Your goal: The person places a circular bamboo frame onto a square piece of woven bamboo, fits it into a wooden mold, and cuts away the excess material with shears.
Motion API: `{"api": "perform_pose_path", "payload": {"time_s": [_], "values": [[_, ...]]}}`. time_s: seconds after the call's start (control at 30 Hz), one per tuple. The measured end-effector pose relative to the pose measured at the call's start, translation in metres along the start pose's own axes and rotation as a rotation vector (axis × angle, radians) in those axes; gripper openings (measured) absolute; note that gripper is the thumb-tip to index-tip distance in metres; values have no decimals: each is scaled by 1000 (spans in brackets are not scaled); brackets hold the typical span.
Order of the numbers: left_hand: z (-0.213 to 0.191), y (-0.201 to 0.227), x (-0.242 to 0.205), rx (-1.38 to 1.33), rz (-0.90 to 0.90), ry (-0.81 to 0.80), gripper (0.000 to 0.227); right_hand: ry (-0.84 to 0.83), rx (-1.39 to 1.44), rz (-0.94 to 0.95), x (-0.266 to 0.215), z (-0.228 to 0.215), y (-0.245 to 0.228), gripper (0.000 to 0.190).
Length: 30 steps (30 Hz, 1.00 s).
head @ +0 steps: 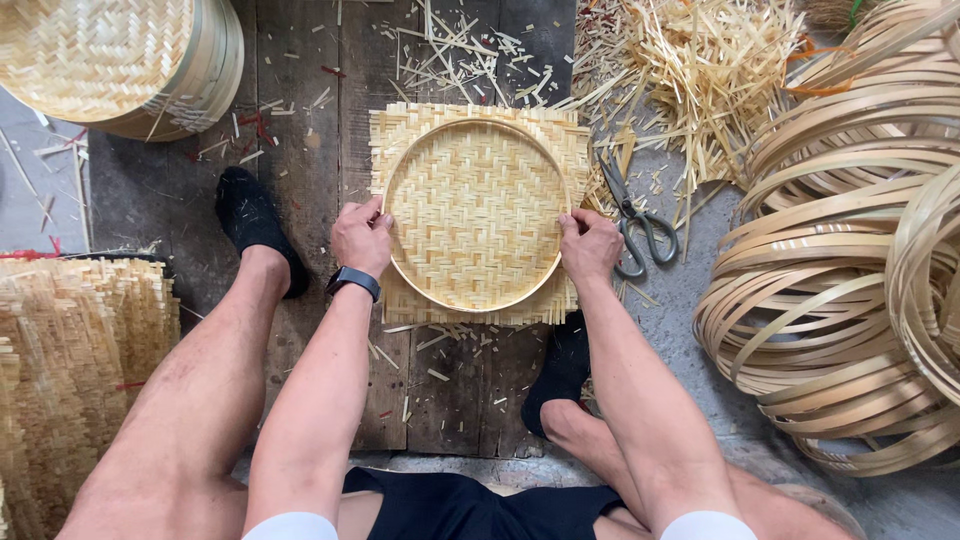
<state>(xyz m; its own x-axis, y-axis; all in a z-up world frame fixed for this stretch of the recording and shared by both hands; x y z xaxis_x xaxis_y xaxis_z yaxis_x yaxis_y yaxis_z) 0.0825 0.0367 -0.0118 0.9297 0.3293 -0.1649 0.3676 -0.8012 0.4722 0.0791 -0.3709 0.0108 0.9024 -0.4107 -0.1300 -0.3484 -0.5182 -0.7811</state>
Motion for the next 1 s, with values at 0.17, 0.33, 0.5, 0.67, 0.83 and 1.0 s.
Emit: {"api": "perform_pose_path", "payload": {"time_s": [0.17,0.33,0.5,0.67,0.83,1.0], "values": [[0,-10,3,15,-81,3,33,-20,-17,13,1,2,6,23],[-1,-10,6,-46,-82,-28,31,-32,17,91,5,-3,6,25],[13,-26,9,-140,-135,-45,34,-15,-10,139,5,0,9,25],[31,-44,12,-372,-215,-141,33,-9,15,86,9,3,17,26],[32,-42,13,-431,-254,-201,33,-26,34,143,12,7,28,27],[34,-41,7,-459,-313,-191,34,-34,14,137,19,9,38,28]]}}
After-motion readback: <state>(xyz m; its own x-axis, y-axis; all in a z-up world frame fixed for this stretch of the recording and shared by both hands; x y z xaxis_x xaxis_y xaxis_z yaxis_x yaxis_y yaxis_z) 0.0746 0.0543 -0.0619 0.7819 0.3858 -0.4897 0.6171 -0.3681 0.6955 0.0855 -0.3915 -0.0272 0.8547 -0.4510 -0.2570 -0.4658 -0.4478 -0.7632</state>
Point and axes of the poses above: each hand's wrist, its own x-axis towards the middle knuckle, its own z-axis out of the palm, y = z × x, the point moved 8 cm from there along x, towards the middle knuckle, and after that the axes turned 15 degrees about x, right-handed, at the moved point
